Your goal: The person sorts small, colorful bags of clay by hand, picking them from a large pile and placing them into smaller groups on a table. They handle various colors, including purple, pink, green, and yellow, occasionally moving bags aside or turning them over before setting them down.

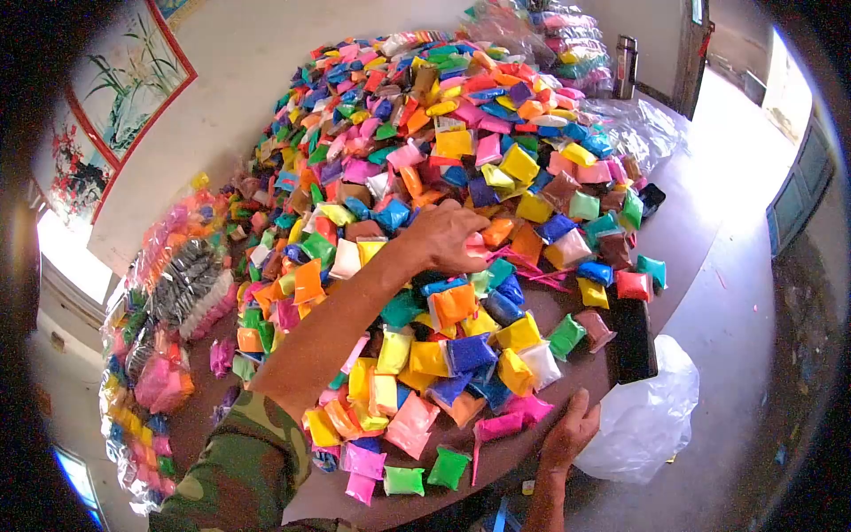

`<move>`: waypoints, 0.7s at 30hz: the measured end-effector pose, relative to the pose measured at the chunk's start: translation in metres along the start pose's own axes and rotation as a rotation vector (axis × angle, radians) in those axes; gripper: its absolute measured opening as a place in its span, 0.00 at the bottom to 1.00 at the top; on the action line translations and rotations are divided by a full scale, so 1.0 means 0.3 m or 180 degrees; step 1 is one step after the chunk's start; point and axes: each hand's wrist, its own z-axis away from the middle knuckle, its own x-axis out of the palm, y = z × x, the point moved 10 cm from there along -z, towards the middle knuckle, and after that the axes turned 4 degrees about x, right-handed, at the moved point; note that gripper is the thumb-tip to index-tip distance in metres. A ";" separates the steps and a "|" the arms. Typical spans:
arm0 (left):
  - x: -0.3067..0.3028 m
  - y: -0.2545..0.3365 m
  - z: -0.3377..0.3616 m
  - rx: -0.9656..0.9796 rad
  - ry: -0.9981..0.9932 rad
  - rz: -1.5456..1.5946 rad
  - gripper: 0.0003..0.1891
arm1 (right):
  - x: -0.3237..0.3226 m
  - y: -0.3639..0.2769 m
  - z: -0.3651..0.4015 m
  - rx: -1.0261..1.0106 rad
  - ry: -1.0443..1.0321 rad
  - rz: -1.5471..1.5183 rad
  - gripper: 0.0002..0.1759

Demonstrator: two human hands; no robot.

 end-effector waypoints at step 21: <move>-0.380 -0.488 0.359 -0.1465 0.1224 -0.0397 0.24 | -0.002 -0.014 0.002 -0.0071 0.0105 0.0208 0.22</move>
